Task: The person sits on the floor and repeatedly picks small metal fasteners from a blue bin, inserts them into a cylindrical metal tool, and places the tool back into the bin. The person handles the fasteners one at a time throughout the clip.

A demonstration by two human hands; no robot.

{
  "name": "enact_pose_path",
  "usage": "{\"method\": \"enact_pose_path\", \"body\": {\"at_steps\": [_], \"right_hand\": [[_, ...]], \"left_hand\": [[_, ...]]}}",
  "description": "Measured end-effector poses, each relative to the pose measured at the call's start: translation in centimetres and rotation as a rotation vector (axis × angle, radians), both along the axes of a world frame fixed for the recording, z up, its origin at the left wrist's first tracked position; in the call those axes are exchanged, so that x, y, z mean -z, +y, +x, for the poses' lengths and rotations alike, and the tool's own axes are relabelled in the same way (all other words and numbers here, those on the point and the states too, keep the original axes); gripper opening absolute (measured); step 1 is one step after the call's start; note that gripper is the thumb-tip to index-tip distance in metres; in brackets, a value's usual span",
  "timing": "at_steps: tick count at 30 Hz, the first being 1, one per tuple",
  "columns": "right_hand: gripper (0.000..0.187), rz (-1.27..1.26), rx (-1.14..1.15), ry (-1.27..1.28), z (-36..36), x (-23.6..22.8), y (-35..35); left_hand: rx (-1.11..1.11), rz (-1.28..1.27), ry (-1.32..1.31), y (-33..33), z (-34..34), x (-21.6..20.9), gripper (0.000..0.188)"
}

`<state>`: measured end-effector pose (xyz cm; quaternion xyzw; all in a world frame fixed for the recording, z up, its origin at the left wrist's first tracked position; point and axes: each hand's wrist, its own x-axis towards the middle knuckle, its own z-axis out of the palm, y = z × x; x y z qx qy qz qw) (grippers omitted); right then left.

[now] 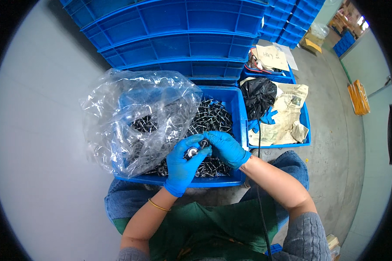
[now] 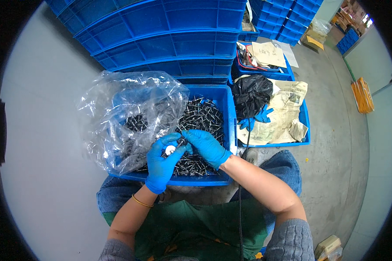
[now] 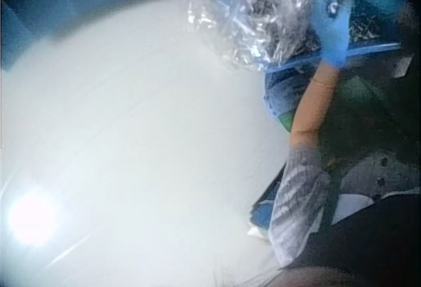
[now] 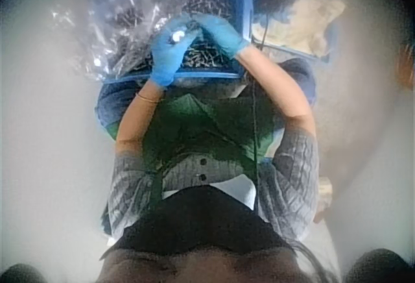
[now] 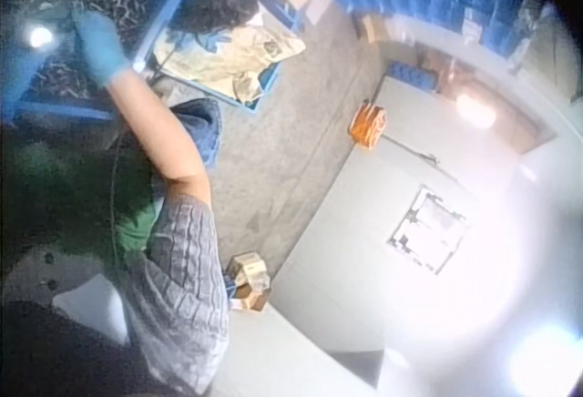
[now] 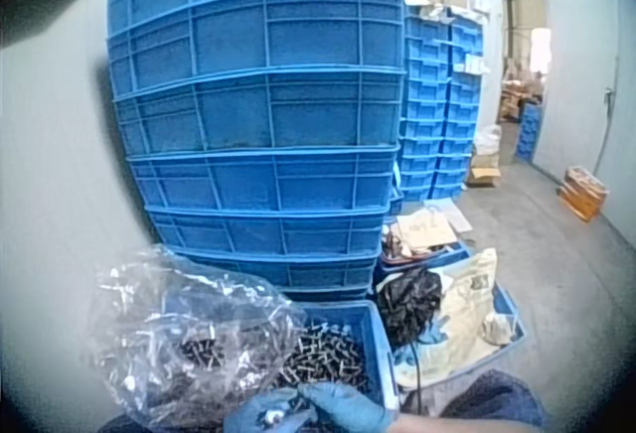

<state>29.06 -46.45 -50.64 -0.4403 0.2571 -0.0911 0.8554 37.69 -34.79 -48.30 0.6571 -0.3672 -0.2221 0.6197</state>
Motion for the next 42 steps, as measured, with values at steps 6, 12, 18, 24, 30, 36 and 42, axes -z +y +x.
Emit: {"method": "enact_pose_path", "body": {"at_steps": [6,12,18,24,30,36,42], "right_hand": [[0.019,-0.669,0.114,0.037,-0.6,-4.1,0.7],[0.017,-0.556,0.110,-0.152,-0.9,-4.2,0.7],[0.032,-0.603,-0.070,-0.156,-1.1,-4.3,0.6],[0.022,-0.241,-0.119,-0.175,-1.1,-4.3,-0.3],[0.017,-0.349,-0.179,-0.073,-1.1,-3.4,-0.9],[0.020,-0.160,-0.247,-0.009,-1.0,-3.0,-1.5],[0.023,-0.209,-0.245,-0.004,-1.3,-2.1,-3.6]], "left_hand": [[-0.082,0.134,0.716,0.0,0.4,-1.6,0.019],[0.170,-0.066,0.789,0.6,0.4,0.6,0.024],[0.231,-0.098,1.495,0.6,0.3,0.5,0.030],[0.392,-0.151,1.555,0.8,0.9,1.5,0.021],[0.308,0.110,1.193,0.3,0.0,0.4,0.015],[0.513,-0.054,1.296,1.2,0.6,1.9,0.016],[0.375,-0.006,1.553,0.7,0.9,1.3,0.018]]}}
